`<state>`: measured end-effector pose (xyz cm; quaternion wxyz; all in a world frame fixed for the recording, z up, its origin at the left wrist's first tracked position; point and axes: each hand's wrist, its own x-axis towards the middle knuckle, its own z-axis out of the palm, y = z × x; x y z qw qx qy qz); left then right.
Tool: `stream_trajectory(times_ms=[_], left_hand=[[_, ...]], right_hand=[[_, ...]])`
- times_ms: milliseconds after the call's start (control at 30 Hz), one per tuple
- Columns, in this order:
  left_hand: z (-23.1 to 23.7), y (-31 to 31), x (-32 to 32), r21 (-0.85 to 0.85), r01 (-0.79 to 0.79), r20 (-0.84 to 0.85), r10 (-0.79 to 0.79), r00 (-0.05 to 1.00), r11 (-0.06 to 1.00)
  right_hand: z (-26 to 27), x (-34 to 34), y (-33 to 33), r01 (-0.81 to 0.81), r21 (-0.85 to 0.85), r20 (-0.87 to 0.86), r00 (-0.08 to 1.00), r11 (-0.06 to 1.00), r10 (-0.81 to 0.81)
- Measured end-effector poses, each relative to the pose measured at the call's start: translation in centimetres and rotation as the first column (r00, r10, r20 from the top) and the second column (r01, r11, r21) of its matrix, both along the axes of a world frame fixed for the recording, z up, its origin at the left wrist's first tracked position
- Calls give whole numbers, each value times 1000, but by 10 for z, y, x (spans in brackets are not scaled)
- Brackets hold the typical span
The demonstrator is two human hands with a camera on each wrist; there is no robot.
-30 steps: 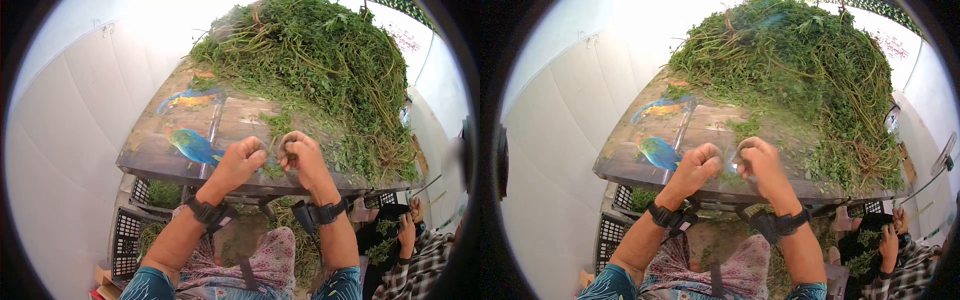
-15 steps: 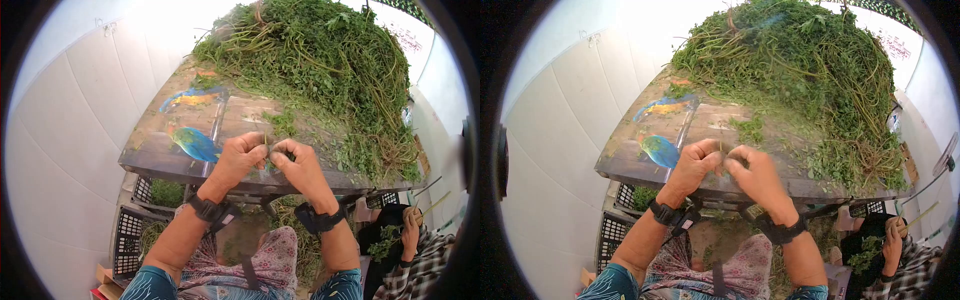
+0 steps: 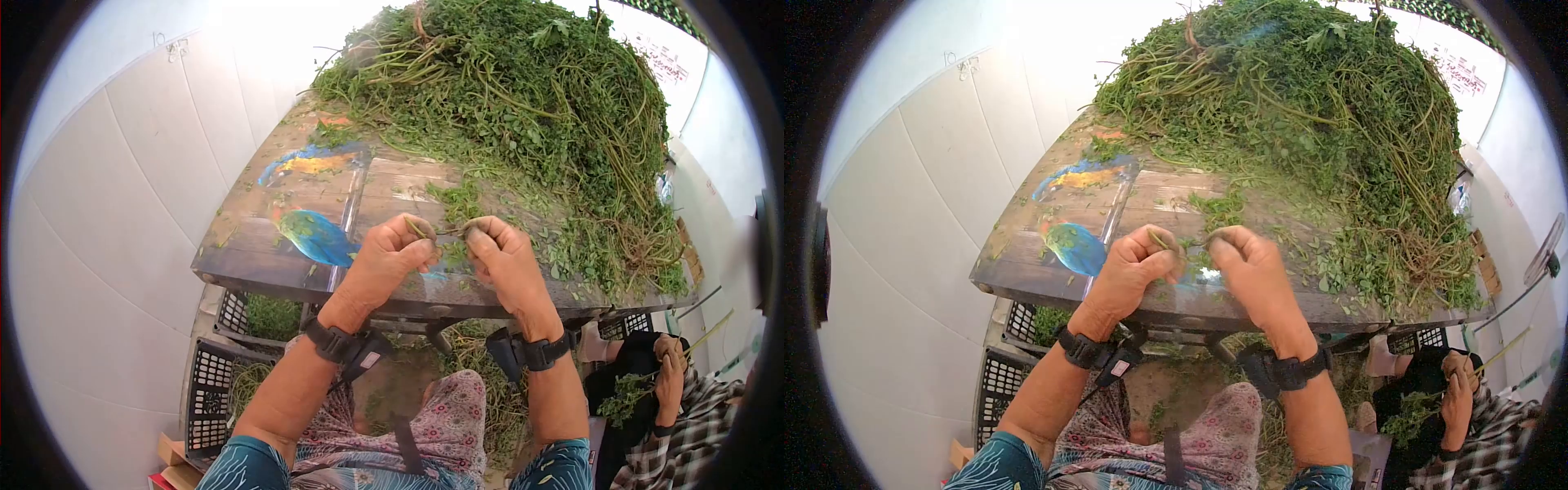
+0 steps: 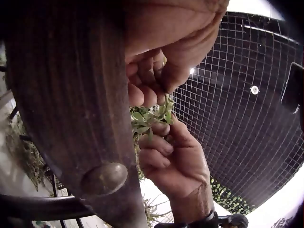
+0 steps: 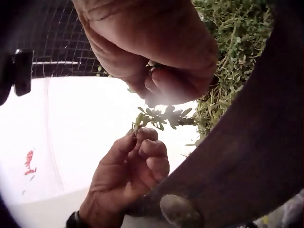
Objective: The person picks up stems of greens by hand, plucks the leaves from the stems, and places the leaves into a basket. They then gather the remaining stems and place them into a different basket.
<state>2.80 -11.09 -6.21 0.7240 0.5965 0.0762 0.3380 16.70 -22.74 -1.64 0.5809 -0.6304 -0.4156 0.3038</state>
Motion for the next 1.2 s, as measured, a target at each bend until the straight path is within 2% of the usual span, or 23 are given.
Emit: stream_trajectory(times_ms=[67, 133, 167, 267, 367, 433, 467, 533, 567, 633, 667, 767, 967, 1067, 1167, 1200], left_hand=[[2, -1, -1, -7, 6, -11, -6, 1000, 1000], [3, -1, -1, 14, 7, -29, -6, 1000, 1000], [2, -1, -1, 37, 5, -41, -3, 999, 999], [3, -1, -2, 112, -1, -100, 12, 995, 994], [3, -2, -1, 143, -11, -98, 25, 995, 990], [3, -3, 0, 140, -25, -78, 36, 996, 990], [5, -5, -1, 134, -37, -71, 47, 996, 990], [3, -4, -1, 113, -59, -50, 65, 997, 992], [0, -2, 1, 98, -67, -36, 71, 997, 993], [0, -1, 1, 70, -78, -32, 81, 996, 994], [1, -2, 0, 56, -82, -41, 84, 996, 995], [2, -3, 0, 43, -82, -30, 84, 996, 996], [2, -4, 1, 171, -116, -99, 134, 986, 978], [1, -4, 3, 171, -158, -76, 173, 982, 973], [0, -4, 3, 144, -183, -54, 192, 980, 972], [0, -4, 3, 139, -188, -51, 196, 979, 972]], right_hand=[[-4, 0, 0, -30, 21, 307, 951, 999, 23], [-4, -4, 0, -51, 87, 526, 851, 995, -2], [-4, -6, 0, -68, 118, 624, 781, 991, -21], [3, -8, -2, -47, 42, 795, 606, 998, -5], [0, -13, 0, 5, 65, 814, 579, 998, -56], [-5, -14, 3, 43, 40, 572, 818, 998, -58], [-7, -13, 5, 55, 22, 424, 904, 998, -59], [-12, -11, 9, 34, -13, 63, 997, 999, -33], [-13, -10, 10, 19, -29, -125, 992, 999, -23], [-8, -7, 9, -19, -68, 189, 981, 998, 31], [-5, -6, 8, -31, -91, 341, 938, 995, 60], [-9, -2, 4, -154, 31, 630, 770, 988, 101], [-9, -1, 5, -96, 114, 844, 535, 989, -45], [-7, -1, 8, -98, 120, 872, 487, 988, -58], [-8, 0, 9, -85, 133, 865, 496, 987, -74], [-9, 0, 10, -64, 145, 834, 546, 987, -87]])
